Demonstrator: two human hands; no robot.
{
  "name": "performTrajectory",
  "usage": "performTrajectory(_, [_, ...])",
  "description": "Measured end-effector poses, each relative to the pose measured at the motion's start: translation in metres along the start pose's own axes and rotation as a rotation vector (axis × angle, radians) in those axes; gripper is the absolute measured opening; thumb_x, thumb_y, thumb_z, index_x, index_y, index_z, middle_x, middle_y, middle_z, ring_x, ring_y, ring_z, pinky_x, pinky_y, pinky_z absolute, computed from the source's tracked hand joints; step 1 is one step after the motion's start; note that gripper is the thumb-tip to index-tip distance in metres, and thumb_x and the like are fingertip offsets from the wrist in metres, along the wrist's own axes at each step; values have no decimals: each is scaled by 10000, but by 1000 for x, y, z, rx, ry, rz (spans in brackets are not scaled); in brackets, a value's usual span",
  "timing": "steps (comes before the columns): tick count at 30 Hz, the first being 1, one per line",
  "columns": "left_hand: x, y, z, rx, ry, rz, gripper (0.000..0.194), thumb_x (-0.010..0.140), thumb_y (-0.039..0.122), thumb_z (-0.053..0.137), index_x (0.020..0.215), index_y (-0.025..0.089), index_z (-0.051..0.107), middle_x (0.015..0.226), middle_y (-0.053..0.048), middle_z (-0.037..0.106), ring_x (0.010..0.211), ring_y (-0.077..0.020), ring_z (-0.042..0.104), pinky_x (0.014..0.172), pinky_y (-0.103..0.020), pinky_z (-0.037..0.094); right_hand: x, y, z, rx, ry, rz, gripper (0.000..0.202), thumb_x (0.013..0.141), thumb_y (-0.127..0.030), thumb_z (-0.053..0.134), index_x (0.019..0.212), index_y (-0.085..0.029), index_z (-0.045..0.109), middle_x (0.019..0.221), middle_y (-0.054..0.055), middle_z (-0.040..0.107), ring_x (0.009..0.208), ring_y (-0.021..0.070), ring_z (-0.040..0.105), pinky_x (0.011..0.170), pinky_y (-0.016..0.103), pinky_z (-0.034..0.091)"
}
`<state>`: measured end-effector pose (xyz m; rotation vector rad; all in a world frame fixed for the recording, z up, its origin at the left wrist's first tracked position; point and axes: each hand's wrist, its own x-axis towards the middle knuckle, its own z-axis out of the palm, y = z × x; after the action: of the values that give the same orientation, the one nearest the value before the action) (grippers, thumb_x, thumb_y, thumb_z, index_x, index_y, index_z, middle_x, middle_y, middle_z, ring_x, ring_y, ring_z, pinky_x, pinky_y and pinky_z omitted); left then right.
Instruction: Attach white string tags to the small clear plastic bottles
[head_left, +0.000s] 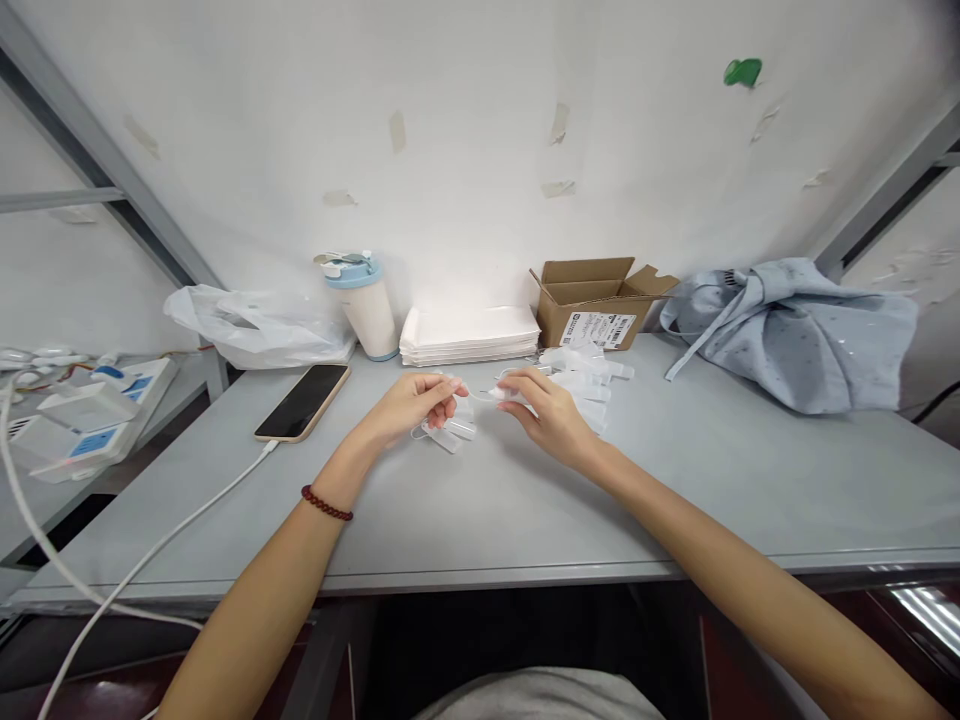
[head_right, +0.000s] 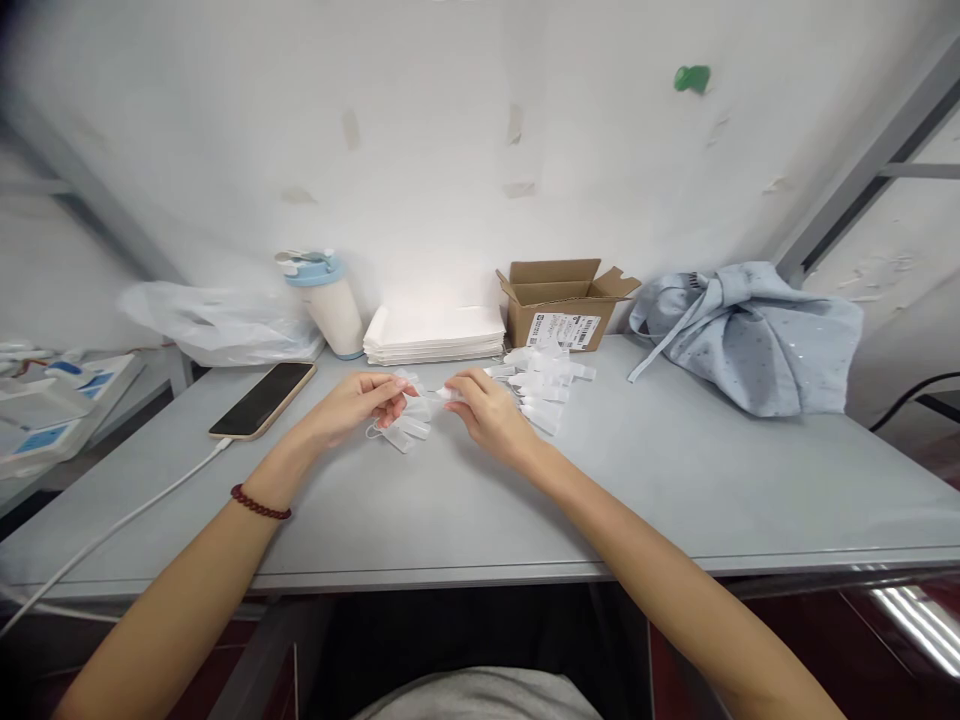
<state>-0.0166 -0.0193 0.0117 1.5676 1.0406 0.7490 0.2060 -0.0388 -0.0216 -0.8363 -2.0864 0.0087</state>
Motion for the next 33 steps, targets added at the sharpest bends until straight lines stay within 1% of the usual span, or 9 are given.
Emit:
performTrajectory(3, [2, -5, 0, -9, -28, 23, 334, 805, 456, 597, 834, 129, 658, 645, -2, 551, 529, -87, 483, 503, -221, 384, -1, -3, 1, 6, -35, -12, 190, 945, -264, 427, 1082, -208, 546, 975, 99, 604, 876, 204, 598, 738, 340, 514])
performTrajectory(7, [2, -6, 1, 22, -50, 51, 322, 809, 451, 596, 840, 137, 661, 659, -8, 570, 541, -92, 487, 505, -222, 382, -1, -4, 2, 3, -21, -23, 192, 942, -259, 434, 1088, -208, 547, 969, 97, 610, 864, 200, 602, 723, 331, 515])
performTrajectory(12, [0, -5, 7, 34, -152, 59, 322, 812, 458, 595, 835, 143, 662, 659, -9, 593, 552, -94, 492, 513, -225, 392, -1, -5, 3, 12, -4, -37, 169, 940, -262, 445, 1066, -206, 543, 957, 97, 614, 859, 200, 608, 719, 334, 517])
performTrajectory(15, [0, -6, 9, 8, -174, 59, 312, 815, 449, 598, 861, 147, 659, 668, -8, 594, 554, -94, 498, 516, -227, 409, -1, -6, 3, 21, 6, -55, 157, 940, -246, 444, 1057, -198, 538, 955, 100, 613, 841, 194, 607, 708, 329, 515])
performTrajectory(20, [1, -8, 8, -29, -159, 76, 308, 823, 440, 598, 807, 136, 650, 694, -18, 603, 548, -82, 491, 509, -216, 404, -1, -6, 3, 41, -4, -48, 165, 942, -248, 434, 1063, -201, 536, 951, 98, 611, 830, 191, 602, 705, 330, 514])
performTrajectory(26, [1, -9, 10, -17, -148, 82, 307, 828, 436, 594, 802, 134, 648, 673, -13, 605, 550, -83, 499, 517, -211, 407, -1, -8, 2, 35, 10, -76, 143, 943, -228, 433, 1047, -198, 528, 929, 92, 602, 802, 179, 589, 681, 315, 509])
performTrajectory(30, [1, -8, 13, 47, -123, 127, 330, 829, 441, 580, 741, 129, 636, 645, -11, 597, 537, -83, 492, 524, -216, 414, -2, -7, 3, -23, 23, -126, 122, 933, -183, 443, 1018, -184, 530, 902, 94, 596, 779, 175, 578, 657, 303, 509])
performTrajectory(33, [1, -8, 17, 126, -95, 157, 340, 829, 444, 568, 737, 124, 639, 632, -17, 594, 520, -87, 489, 505, -222, 410, -3, -6, 5, -99, 20, -176, 124, 930, -155, 433, 992, -173, 539, 886, 99, 590, 782, 181, 578, 666, 310, 515])
